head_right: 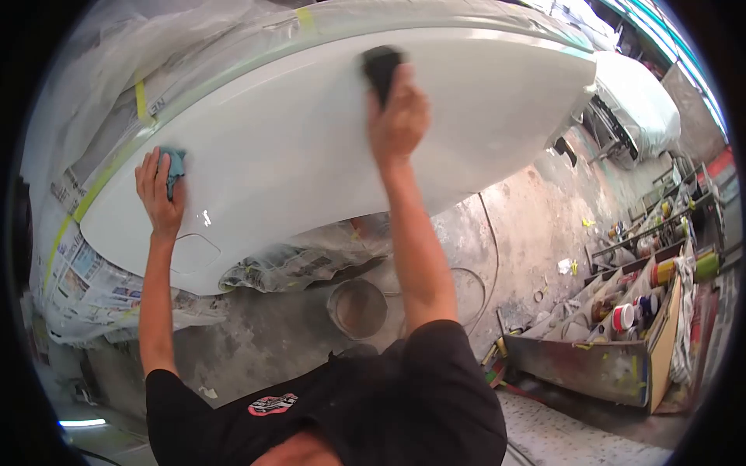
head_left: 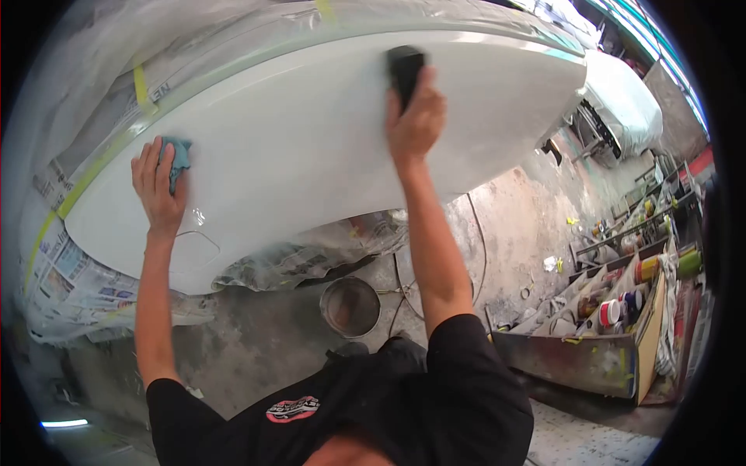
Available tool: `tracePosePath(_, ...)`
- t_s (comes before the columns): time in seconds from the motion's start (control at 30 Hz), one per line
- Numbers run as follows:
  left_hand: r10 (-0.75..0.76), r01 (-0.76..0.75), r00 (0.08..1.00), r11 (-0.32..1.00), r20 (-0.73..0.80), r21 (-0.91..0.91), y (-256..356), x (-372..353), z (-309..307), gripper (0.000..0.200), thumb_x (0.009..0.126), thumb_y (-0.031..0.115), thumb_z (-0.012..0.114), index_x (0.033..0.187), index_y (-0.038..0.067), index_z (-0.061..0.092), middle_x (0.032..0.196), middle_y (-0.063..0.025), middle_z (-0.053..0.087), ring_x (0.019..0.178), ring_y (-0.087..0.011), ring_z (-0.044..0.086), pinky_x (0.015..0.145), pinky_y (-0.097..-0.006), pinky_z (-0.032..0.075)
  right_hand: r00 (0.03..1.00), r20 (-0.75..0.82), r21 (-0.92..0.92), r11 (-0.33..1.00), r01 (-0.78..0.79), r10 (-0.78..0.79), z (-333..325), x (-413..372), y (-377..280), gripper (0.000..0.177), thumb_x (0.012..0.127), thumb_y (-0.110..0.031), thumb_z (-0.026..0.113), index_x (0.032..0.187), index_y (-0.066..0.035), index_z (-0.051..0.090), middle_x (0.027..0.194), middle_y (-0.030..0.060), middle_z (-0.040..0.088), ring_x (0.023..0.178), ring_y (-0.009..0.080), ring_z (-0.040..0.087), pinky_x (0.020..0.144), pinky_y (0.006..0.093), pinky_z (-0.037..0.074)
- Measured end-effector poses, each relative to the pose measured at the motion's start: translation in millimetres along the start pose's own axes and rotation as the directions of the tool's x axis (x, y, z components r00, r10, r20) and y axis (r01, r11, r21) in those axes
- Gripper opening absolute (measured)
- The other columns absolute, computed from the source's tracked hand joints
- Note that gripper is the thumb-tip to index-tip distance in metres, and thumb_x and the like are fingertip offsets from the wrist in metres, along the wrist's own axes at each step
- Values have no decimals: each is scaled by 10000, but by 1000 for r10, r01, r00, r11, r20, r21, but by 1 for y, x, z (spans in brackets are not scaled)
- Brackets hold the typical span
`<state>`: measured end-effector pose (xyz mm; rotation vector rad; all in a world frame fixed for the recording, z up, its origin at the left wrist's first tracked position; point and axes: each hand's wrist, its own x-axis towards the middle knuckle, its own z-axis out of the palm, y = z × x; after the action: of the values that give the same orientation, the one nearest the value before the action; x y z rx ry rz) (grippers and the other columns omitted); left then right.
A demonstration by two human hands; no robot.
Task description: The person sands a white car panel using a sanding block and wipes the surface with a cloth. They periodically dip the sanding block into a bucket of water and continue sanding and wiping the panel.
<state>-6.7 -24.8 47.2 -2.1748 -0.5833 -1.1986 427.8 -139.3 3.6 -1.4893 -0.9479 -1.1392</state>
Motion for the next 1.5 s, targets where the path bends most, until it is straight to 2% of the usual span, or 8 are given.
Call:
tracePosePath(0.33, 622, -522, 740, 771, 254, -365, 42, 148, 33, 732, 755, 63, 812, 1440, 189, 585, 1532, -81, 521, 1449, -332, 457, 1227, -534, 339, 890, 87, -23, 894, -447, 447, -14, 17, -36, 828, 862, -291, 799, 1583, -148, 417, 1104, 164, 571, 1013, 361, 575, 857, 511, 448)
tracePosePath(0.47, 729, -578, 633, 670, 262, -467, 94, 214, 68, 720, 750, 89, 819, 1426, 192, 593, 1519, -78, 526, 1455, -332, 448, 1255, -537, 320, 990, 29, 107, 984, -143, 140, -15, -39, -61, 780, 830, -205, 815, 1544, -188, 502, 1236, 163, 604, 1051, 337, 599, 882, 484, 464)
tracePosePath(0.6, 706, -546, 650, 691, 281, -473, 106, 222, 80, 655, 772, 56, 779, 1399, 165, 622, 1504, -97, 548, 1435, -344, 478, 1248, -528, 317, 984, -100, 52, 989, -141, 146, 7, -15, 70, 788, 844, -199, 800, 1564, -143, 483, 1195, 192, 648, 1018, 339, 619, 824, 482, 517)
tracePosePath(0.73, 706, -555, 651, 694, 281, -458, 103, 224, 81, 615, 771, 45, 760, 1370, 130, 649, 1475, -111, 574, 1420, -356, 495, 1236, -531, 327, 884, -31, -52, 883, -467, 466, -6, 28, 180, 811, 908, -306, 756, 1588, -108, 359, 1156, 200, 591, 1015, 375, 600, 894, 539, 457)
tracePosePath(0.93, 693, -559, 664, 710, 282, -428, 107, 224, 80, 616, 757, 35, 761, 1357, 129, 660, 1456, -117, 587, 1405, -353, 507, 1230, -523, 341, 946, -144, 142, 952, -271, 291, -4, 10, 159, 821, 807, -315, 845, 1477, -108, 418, 1237, 164, 586, 1152, 373, 577, 944, 528, 430)
tracePosePath(1.2, 680, -564, 692, 719, 243, -405, 114, 221, 77, 618, 762, 56, 794, 1355, 167, 659, 1445, -83, 595, 1398, -326, 514, 1222, -507, 367, 856, -143, 59, 868, -493, 496, 5, -4, 125, 748, 888, -364, 795, 1529, -121, 496, 1183, 148, 613, 1028, 341, 606, 841, 483, 474)
tracePosePath(1.43, 684, -565, 685, 717, 251, -409, 110, 217, 78, 610, 764, 26, 778, 1352, 138, 659, 1440, -105, 594, 1393, -347, 514, 1210, -521, 365, 990, -141, 58, 998, 28, -20, 1, -43, 44, 714, 803, -178, 805, 1482, -223, 587, 1048, 104, 639, 870, 274, 631, 740, 439, 491)
tracePosePath(1.5, 711, -592, 660, 690, 240, -416, 105, 221, 85, 614, 751, -2, 754, 1350, 89, 656, 1443, -141, 587, 1393, -379, 510, 1206, -539, 353, 979, -175, -5, 994, -105, 102, 5, -36, 112, 683, 846, -274, 819, 1479, -163, 586, 1072, 118, 636, 912, 293, 623, 735, 419, 498)
